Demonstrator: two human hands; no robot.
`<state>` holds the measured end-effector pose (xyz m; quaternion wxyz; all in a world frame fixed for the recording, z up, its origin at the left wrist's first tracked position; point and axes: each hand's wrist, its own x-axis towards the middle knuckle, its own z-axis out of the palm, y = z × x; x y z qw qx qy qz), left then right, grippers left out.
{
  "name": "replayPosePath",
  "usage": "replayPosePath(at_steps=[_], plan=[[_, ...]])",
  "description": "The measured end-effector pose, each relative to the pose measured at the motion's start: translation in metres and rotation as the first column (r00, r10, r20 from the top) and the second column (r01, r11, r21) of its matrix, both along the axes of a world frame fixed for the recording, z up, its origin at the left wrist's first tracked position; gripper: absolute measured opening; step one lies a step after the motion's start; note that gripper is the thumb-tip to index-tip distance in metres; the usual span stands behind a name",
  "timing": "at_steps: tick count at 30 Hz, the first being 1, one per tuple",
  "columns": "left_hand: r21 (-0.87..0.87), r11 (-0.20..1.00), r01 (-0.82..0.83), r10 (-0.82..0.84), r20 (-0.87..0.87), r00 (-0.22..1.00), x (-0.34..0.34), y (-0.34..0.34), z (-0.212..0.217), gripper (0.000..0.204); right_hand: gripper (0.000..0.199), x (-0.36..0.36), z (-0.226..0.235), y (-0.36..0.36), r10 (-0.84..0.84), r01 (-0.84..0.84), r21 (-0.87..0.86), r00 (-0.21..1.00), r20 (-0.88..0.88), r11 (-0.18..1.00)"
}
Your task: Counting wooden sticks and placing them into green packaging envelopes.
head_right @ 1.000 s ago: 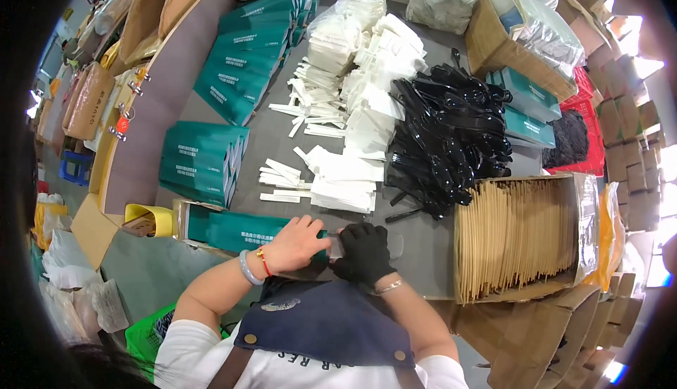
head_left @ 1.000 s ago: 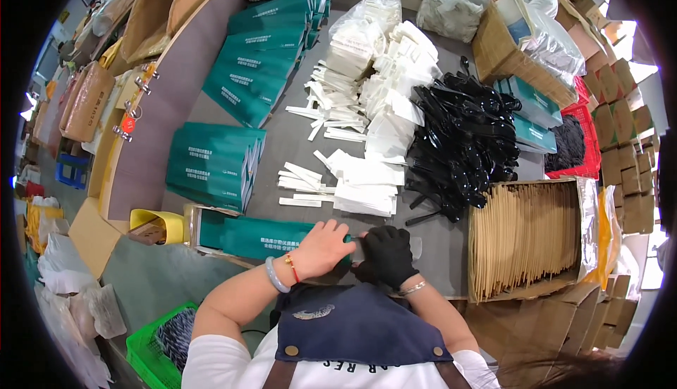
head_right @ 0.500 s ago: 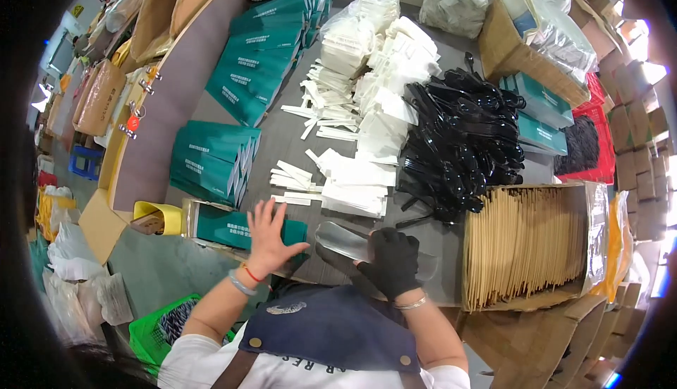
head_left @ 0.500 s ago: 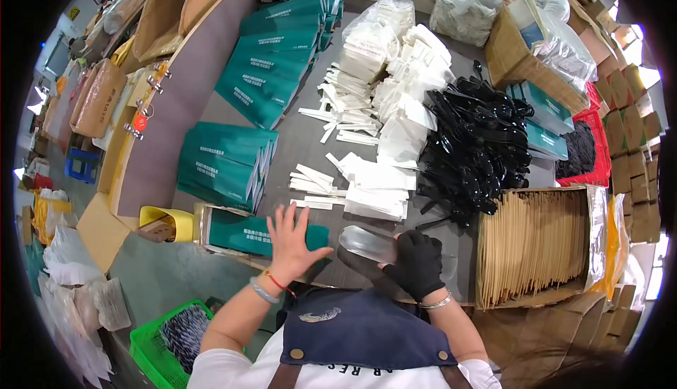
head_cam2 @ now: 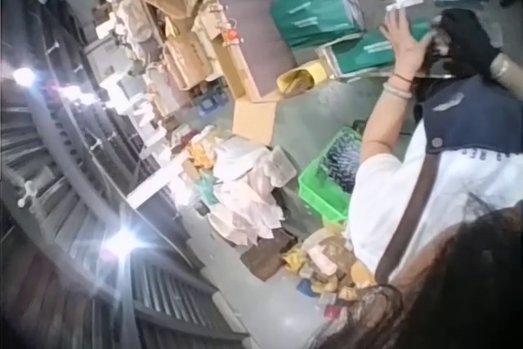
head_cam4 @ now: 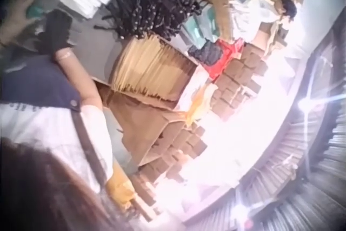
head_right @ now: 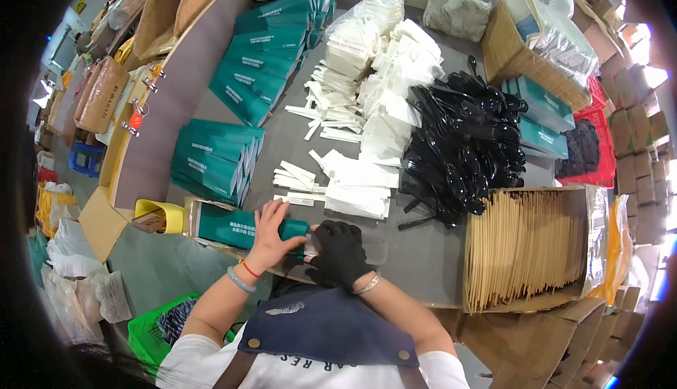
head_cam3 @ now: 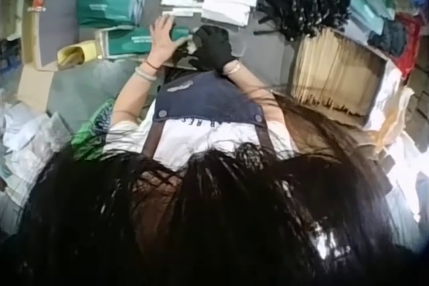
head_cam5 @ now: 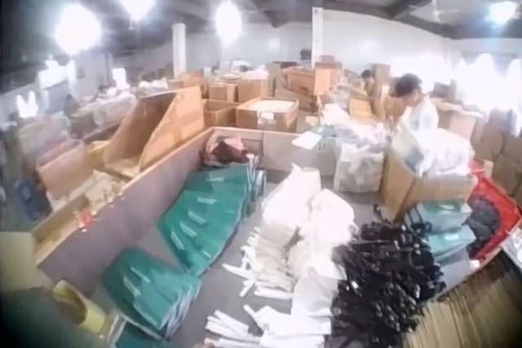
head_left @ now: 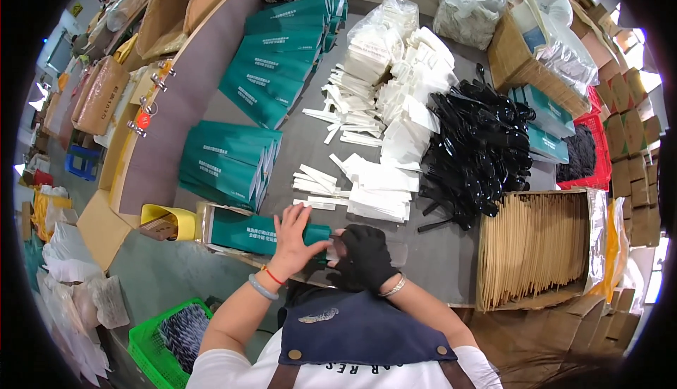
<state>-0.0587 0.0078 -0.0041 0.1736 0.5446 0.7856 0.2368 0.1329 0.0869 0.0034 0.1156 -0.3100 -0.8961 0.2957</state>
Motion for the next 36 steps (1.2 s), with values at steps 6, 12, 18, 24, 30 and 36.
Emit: replayPosePath(at_steps=[6, 12, 18, 24, 30, 36], plan=[[0.212, 0.959, 0.188, -0.152, -0.176, 0.973, -0.05, 0.039, -0.014, 0.013, 0.037, 0.108, 0.005, 0.044, -0.423, 0.446, 0.147, 0.891, -0.165, 0.883], [0.115, 0.937, 0.331, -0.329, -0.036, 0.944, -0.07, 0.049, -0.007, 0.01, 0.038, 0.328, -0.004, 0.065, -0.93, 0.971, 0.095, 0.239, -0.279, 0.221], [0.265, 0.929, 0.257, -0.281, 0.056, 0.958, -0.029, 0.082, 0.022, 0.008, 0.03, 0.39, 0.008, 0.063, -0.971, 0.924, 0.307, 0.189, 0.148, 0.227], [0.355, 0.878, 0.322, -0.287, -0.149, 0.946, 0.041, 0.141, 0.015, 0.02, 0.028, 0.373, 0.011, 0.068, -0.969, 0.881, 0.412, 0.168, 0.182, 0.23], [0.182, 0.927, 0.327, -0.275, -0.26, 0.925, 0.048, 0.158, 0.012, 0.041, 0.033, 0.357, 0.031, 0.064, -0.983, 0.953, 0.289, 0.045, 0.178, 0.095], [0.276, 0.884, 0.378, -0.307, -0.267, 0.914, 0.052, 0.16, 0.018, 0.035, 0.035, 0.309, 0.027, 0.05, -0.818, 0.978, 0.114, 0.209, -0.536, 0.175]])
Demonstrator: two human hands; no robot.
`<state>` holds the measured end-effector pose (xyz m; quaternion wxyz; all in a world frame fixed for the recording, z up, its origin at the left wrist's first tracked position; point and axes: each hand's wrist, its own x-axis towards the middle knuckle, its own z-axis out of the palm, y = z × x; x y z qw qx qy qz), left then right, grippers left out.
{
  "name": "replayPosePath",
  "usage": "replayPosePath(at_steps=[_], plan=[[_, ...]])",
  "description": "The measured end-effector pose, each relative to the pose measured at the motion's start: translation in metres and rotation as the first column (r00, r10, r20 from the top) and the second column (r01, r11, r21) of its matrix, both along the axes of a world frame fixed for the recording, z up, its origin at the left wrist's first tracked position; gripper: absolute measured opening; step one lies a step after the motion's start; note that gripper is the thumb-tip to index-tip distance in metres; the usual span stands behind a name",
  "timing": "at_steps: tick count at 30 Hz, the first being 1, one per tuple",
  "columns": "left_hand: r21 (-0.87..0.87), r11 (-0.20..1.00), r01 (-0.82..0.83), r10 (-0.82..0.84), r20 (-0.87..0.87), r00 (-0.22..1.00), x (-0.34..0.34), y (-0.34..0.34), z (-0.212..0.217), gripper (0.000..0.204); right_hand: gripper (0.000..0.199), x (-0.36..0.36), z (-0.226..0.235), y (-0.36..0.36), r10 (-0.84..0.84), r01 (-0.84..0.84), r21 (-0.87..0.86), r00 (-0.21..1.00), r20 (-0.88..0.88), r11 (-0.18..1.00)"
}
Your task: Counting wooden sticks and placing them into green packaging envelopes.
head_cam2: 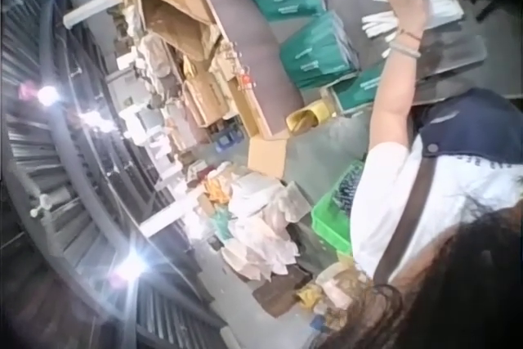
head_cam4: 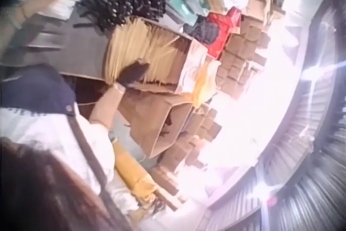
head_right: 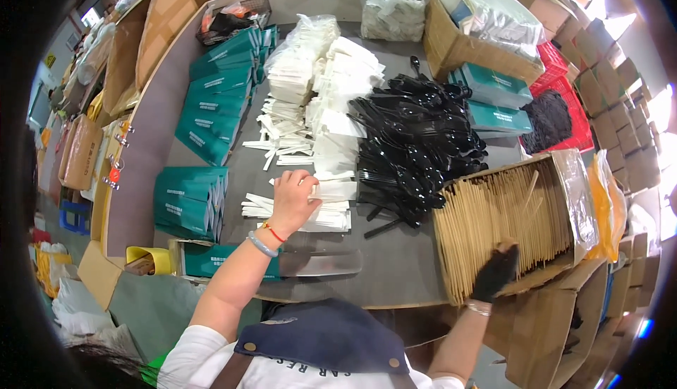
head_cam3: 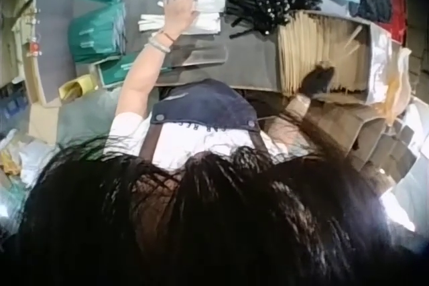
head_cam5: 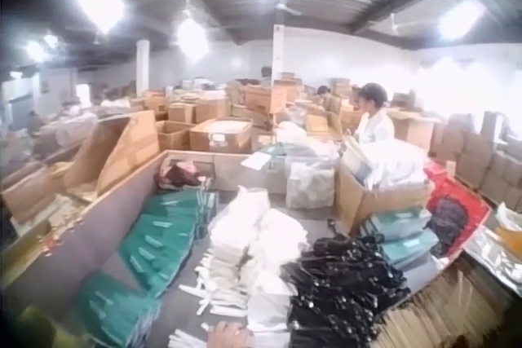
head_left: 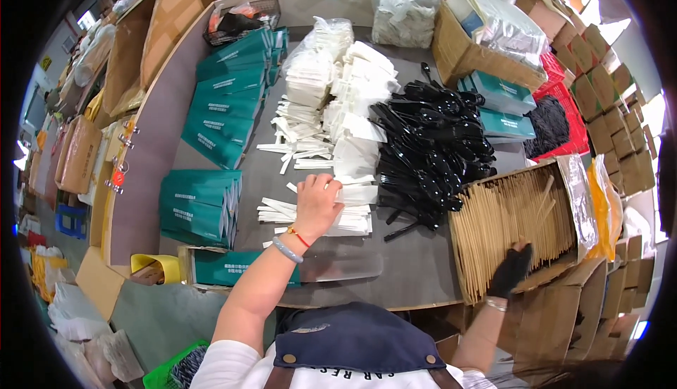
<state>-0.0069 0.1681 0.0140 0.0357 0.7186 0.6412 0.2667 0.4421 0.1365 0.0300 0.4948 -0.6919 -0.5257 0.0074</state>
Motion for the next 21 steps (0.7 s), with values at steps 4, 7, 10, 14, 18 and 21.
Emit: replayPosePath(at_steps=[4, 7, 10, 14, 18, 21], plan=[[0.068, 0.994, 0.08, -0.081, 0.018, 0.997, -0.001, -0.002, -0.001, 0.029, 0.014, -0.132, -0.021, -0.028, 0.266, -0.252, 0.094, 0.844, -0.465, 0.963], [0.075, 0.983, 0.166, -0.171, 0.077, 0.982, 0.003, -0.006, -0.003, 0.024, 0.01, -0.153, -0.093, -0.045, 0.255, -0.334, -0.158, 0.889, -0.38, 0.929], [-0.082, 0.98, 0.18, -0.135, 0.392, 0.91, 0.007, -0.036, 0.026, 0.022, 0.009, -0.161, -0.062, -0.03, 0.241, -0.423, -0.383, 0.865, -0.44, 0.821], [-0.435, 0.83, 0.35, 0.033, 0.664, 0.747, -0.005, -0.086, 0.032, 0.022, 0.013, -0.173, -0.042, 0.026, 0.471, -0.464, -0.183, 0.882, -0.005, 0.867], [-0.393, 0.895, 0.212, -0.098, 0.289, 0.952, -0.016, -0.124, 0.01, 0.026, 0.018, -0.175, -0.047, 0.053, 0.541, -0.439, -0.352, 0.79, 0.287, 0.827], [-0.268, 0.955, 0.13, -0.085, 0.173, 0.981, -0.012, -0.148, 0.003, 0.031, 0.022, -0.173, -0.049, 0.056, 0.581, -0.453, -0.399, 0.755, 0.305, 0.797]])
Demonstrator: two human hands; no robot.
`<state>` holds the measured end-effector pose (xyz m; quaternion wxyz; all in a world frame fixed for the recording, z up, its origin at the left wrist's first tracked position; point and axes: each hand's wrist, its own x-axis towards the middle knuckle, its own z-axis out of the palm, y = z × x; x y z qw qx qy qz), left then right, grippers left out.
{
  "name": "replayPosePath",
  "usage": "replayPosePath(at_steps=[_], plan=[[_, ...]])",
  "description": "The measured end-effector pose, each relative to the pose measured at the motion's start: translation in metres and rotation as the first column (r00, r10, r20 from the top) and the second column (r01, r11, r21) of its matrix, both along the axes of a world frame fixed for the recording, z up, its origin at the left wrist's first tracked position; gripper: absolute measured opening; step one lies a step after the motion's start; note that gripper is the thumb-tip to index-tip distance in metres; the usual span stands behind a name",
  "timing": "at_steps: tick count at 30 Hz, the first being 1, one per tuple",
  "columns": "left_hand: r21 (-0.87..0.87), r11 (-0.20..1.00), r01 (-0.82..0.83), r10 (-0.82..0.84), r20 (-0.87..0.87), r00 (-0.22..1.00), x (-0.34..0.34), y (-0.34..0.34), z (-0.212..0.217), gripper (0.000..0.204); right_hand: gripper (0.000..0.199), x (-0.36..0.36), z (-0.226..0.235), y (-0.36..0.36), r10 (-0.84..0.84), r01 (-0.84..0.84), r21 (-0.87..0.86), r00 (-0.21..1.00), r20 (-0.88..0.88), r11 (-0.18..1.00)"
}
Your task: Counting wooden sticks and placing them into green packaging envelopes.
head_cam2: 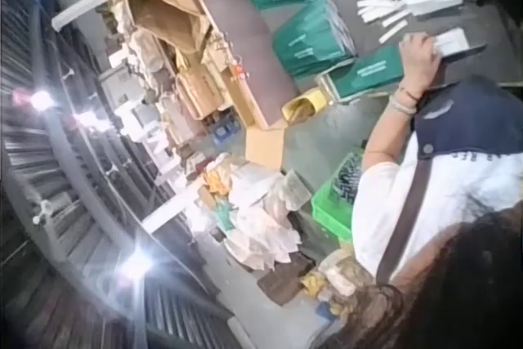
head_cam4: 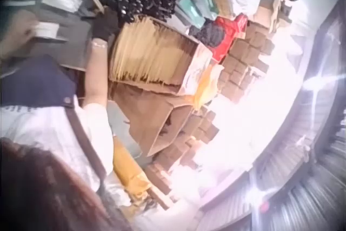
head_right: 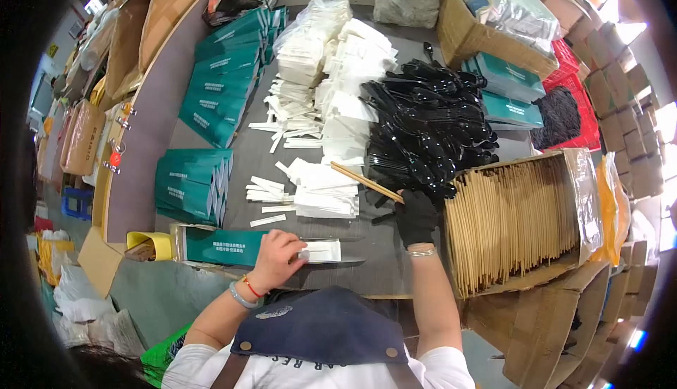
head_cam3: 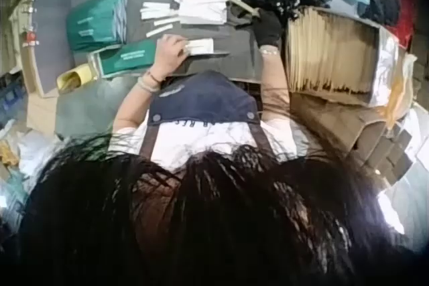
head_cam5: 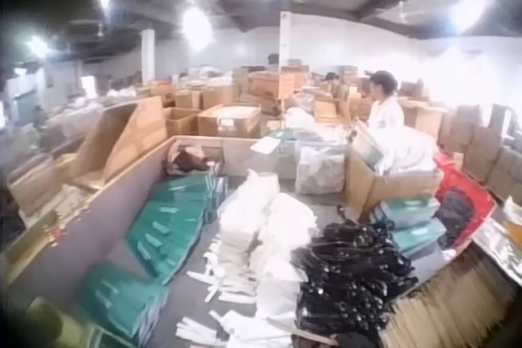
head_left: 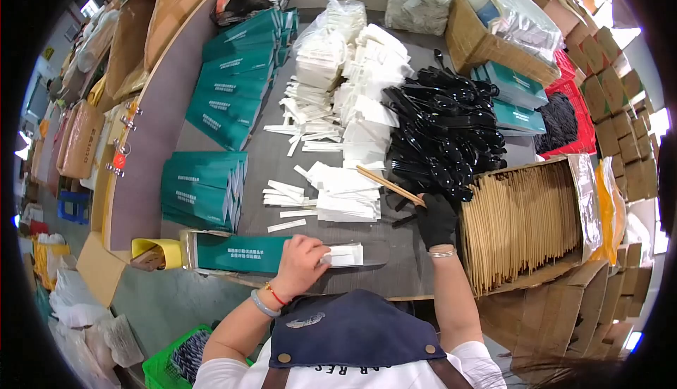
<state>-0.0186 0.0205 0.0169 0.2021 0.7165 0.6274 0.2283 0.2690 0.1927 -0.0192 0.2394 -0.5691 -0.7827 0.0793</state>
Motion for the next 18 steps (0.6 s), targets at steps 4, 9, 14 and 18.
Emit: replayPosePath(at_steps=[4, 9, 14, 18], plan=[[0.047, 0.994, 0.102, -0.094, -0.156, 0.983, 0.007, -0.024, -0.001, 0.039, 0.028, -0.011, 0.031, -0.011, 0.023, -0.024, -0.028, 0.999, -0.047, 0.999], [0.086, 0.982, 0.167, -0.135, -0.291, 0.947, 0.003, -0.038, -0.005, 0.036, 0.016, -0.049, 0.059, -0.053, 0.392, -0.38, -0.268, 0.92, -0.008, 0.886], [0.106, 0.979, 0.172, -0.133, -0.299, 0.945, 0.0, -0.042, -0.012, 0.031, 0.014, -0.094, 0.023, -0.089, 0.473, -0.454, -0.411, 0.879, -0.06, 0.791], [0.042, 0.996, 0.08, -0.07, -0.195, 0.978, -0.02, -0.046, 0.0, 0.037, 0.021, -0.074, 0.037, -0.091, 0.356, -0.38, -0.394, 0.925, -0.136, 0.837]])
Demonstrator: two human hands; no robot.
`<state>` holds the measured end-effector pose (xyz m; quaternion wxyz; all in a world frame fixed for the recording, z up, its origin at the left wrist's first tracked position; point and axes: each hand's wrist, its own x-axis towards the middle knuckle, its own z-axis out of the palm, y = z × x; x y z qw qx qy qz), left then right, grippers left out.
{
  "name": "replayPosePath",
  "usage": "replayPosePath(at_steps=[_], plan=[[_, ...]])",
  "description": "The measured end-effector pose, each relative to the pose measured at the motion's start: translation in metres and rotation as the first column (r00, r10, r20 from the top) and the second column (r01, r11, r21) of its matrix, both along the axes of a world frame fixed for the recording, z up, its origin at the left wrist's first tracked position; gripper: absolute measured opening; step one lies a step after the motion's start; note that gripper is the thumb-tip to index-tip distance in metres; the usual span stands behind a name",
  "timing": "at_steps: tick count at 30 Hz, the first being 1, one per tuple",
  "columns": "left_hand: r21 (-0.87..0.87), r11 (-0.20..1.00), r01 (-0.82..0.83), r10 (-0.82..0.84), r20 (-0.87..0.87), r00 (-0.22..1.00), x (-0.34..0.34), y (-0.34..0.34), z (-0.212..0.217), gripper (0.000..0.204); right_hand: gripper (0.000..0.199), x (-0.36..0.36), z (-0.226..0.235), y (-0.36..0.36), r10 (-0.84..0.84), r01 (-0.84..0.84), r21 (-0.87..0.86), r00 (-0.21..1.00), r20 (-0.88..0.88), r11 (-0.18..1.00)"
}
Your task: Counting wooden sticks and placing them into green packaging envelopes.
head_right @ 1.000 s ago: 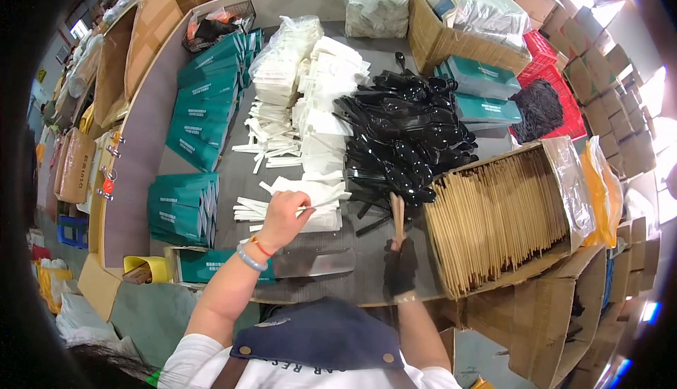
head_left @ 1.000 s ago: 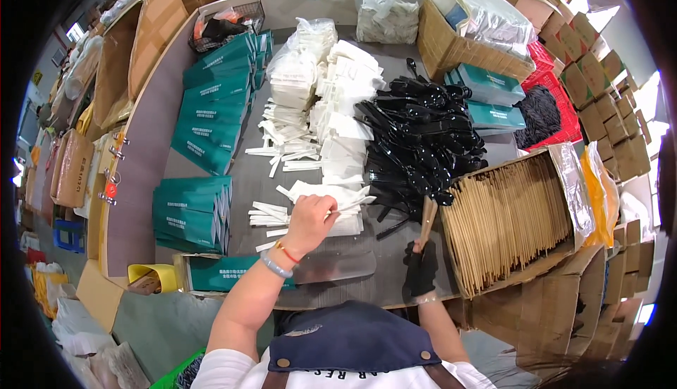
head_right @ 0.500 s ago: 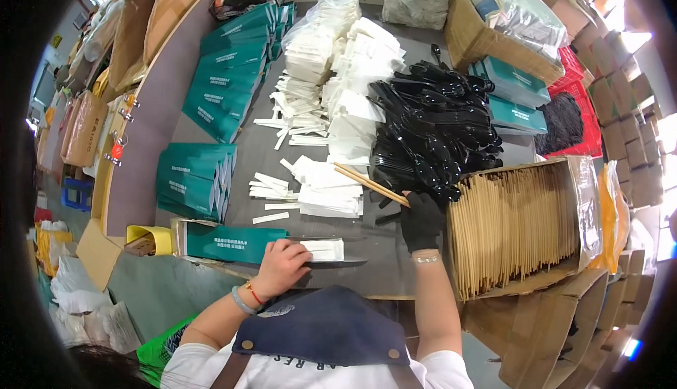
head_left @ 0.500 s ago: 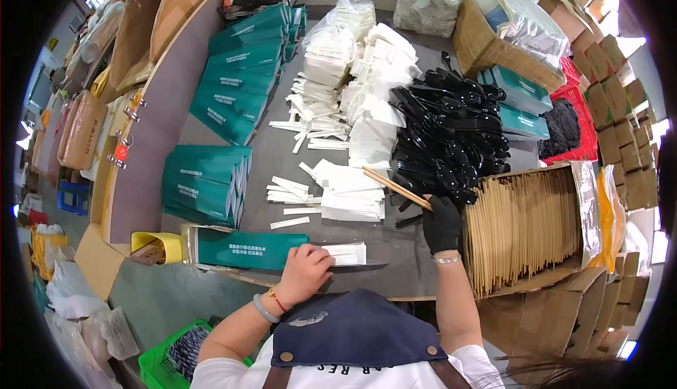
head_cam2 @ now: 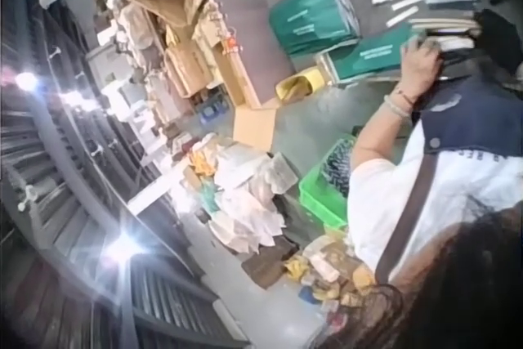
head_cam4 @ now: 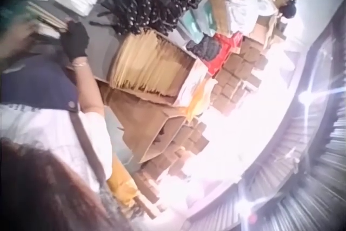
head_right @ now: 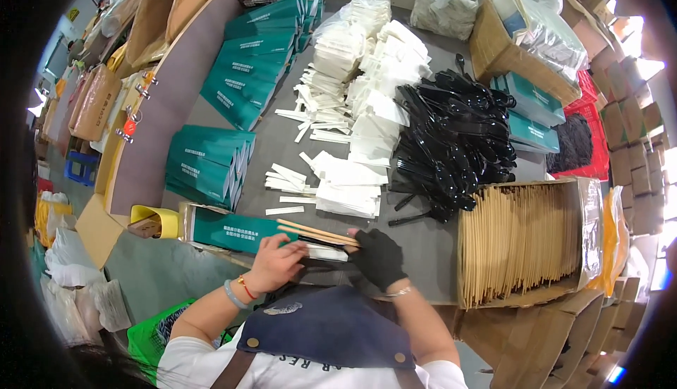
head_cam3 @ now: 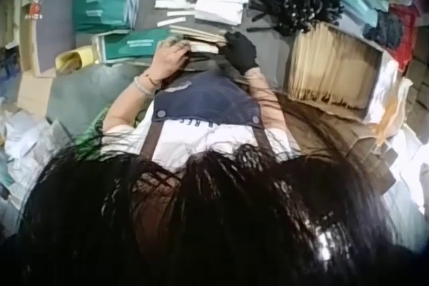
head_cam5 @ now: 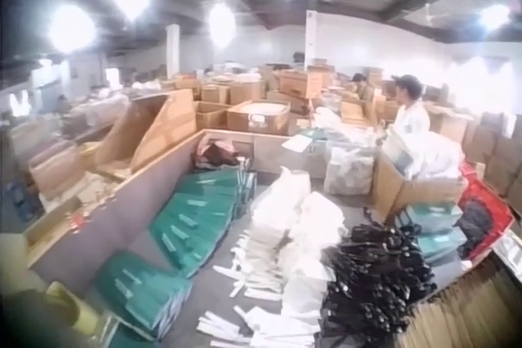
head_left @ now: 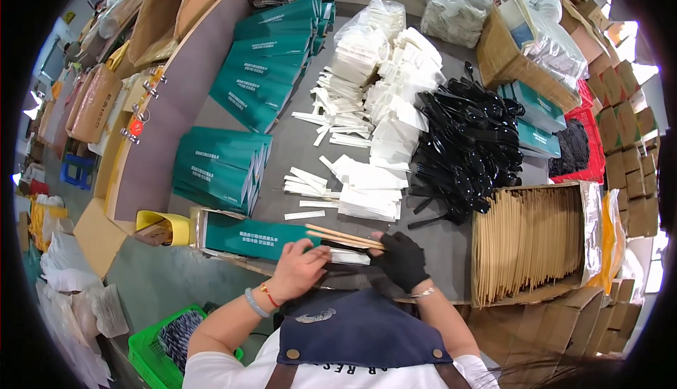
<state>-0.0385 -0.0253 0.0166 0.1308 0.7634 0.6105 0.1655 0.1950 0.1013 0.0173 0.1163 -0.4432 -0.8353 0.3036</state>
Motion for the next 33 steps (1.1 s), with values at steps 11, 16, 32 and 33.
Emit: replayPosePath(at_steps=[11, 16, 32, 33], plan=[[0.001, 1.0, 0.007, -0.007, 0.149, 0.989, -0.028, 0.023, -0.004, 0.069, 0.036, 0.03, -0.01, -0.002, 0.219, -0.238, 0.201, 0.97, 0.109, 0.95], [0.065, 0.997, 0.039, -0.049, 0.154, 0.987, 0.008, 0.042, 0.001, 0.07, 0.028, -0.008, -0.024, -0.018, 0.191, -0.213, -0.033, 0.927, -0.323, 0.977], [-0.25, 0.918, 0.308, -0.341, -0.101, 0.935, 0.015, 0.074, 0.029, 0.035, 0.059, -0.007, 0.014, -0.003, 0.234, -0.258, 0.207, 0.963, 0.136, 0.944], [-0.314, 0.899, 0.306, -0.353, -0.105, 0.93, 0.008, 0.078, 0.038, 0.037, 0.059, -0.004, 0.017, 0.002, 0.238, -0.261, 0.209, 0.962, 0.131, 0.942]])
